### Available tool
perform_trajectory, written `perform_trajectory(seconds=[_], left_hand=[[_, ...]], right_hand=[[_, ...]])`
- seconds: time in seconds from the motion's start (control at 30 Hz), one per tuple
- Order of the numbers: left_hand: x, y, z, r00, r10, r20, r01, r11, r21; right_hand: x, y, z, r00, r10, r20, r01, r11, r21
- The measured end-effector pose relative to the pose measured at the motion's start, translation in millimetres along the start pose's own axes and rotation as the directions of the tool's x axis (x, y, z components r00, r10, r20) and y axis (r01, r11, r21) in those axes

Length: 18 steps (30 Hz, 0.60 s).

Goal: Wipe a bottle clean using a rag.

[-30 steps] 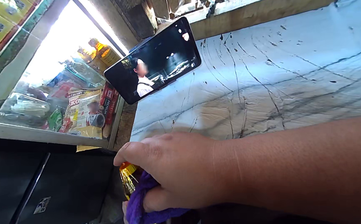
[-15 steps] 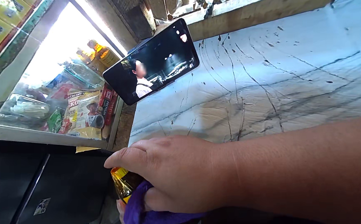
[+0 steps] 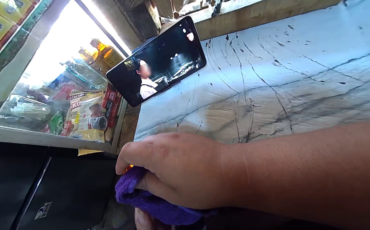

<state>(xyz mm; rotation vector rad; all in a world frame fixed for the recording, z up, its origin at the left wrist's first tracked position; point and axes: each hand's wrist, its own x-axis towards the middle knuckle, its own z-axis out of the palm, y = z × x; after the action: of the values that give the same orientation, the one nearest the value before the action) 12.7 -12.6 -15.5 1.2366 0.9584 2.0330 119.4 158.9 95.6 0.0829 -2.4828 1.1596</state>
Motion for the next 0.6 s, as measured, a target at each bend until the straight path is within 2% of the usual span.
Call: perform_trajectory(seconds=[0.07, 0.17, 0.3, 0.37, 0.5, 0.6], left_hand=[[-7, -4, -14, 0.999, 0.028, 0.017, -0.028, 0.999, 0.022], [1, 0, -3, 1.0, 0.016, 0.016, -0.015, 1.0, -0.01], [6, 3, 8, 0.999, -0.005, -0.034, -0.002, 0.978, -0.211], [3, 4, 2, 0.991, -0.045, -0.125, 0.007, 0.956, -0.292], [-8, -1, -23, 0.982, -0.038, -0.184, -0.014, 0.963, -0.271], [-8, -5, -25, 0.993, -0.032, -0.112, 0.002, 0.966, -0.258]], right_hand=[[0, 0, 0, 1.0, 0.01, 0.0, -0.01, 1.0, -0.016], [0, 2, 2, 1.0, -0.018, -0.018, 0.019, 1.0, 0.02], [1, 3, 2, 1.0, -0.011, 0.019, 0.01, 0.998, 0.062], [1, 2, 0, 0.998, 0.021, 0.066, -0.024, 0.998, 0.056], [3, -1, -1, 0.989, 0.053, 0.14, -0.051, 0.998, -0.022], [2, 0, 1, 0.989, 0.034, 0.147, -0.028, 0.999, -0.042]])
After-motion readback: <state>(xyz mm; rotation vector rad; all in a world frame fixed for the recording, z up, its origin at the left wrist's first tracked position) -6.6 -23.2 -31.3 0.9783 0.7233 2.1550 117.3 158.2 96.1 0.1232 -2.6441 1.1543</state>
